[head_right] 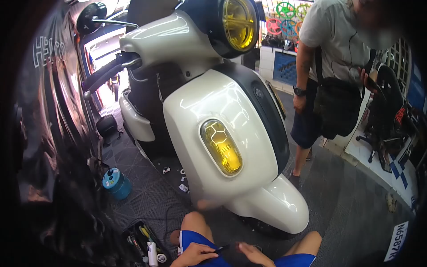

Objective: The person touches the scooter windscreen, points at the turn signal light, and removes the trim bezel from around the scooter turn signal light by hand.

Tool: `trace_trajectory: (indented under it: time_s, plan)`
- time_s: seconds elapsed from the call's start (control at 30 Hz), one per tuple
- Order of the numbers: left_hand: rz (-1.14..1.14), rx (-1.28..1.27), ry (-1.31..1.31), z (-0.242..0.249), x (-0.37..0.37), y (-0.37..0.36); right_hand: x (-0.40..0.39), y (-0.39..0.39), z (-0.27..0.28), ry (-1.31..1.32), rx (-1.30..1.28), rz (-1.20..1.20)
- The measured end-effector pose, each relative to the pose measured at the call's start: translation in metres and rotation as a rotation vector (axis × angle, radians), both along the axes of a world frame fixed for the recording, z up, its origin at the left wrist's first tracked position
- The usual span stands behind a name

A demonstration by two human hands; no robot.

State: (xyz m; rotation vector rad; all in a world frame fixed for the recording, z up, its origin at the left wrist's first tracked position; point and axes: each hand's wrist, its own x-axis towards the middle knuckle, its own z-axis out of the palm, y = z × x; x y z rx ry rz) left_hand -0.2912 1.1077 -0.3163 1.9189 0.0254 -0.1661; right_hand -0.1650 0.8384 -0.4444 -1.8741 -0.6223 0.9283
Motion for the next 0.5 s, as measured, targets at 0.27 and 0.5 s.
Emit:
trace_trajectory:
  time_s: [0.27, 0.5]
  plan:
    - [0.6, -0.1, -0.373, 0.041, 0.006, 0.052, -0.073, -0.06, -0.067, -0.182, -0.637, 0.593]
    - [0.615, 1.167, -0.977, 0.044, 0.032, 0.111, -0.067, -0.053, -0.066, -0.156, -0.645, 0.558]
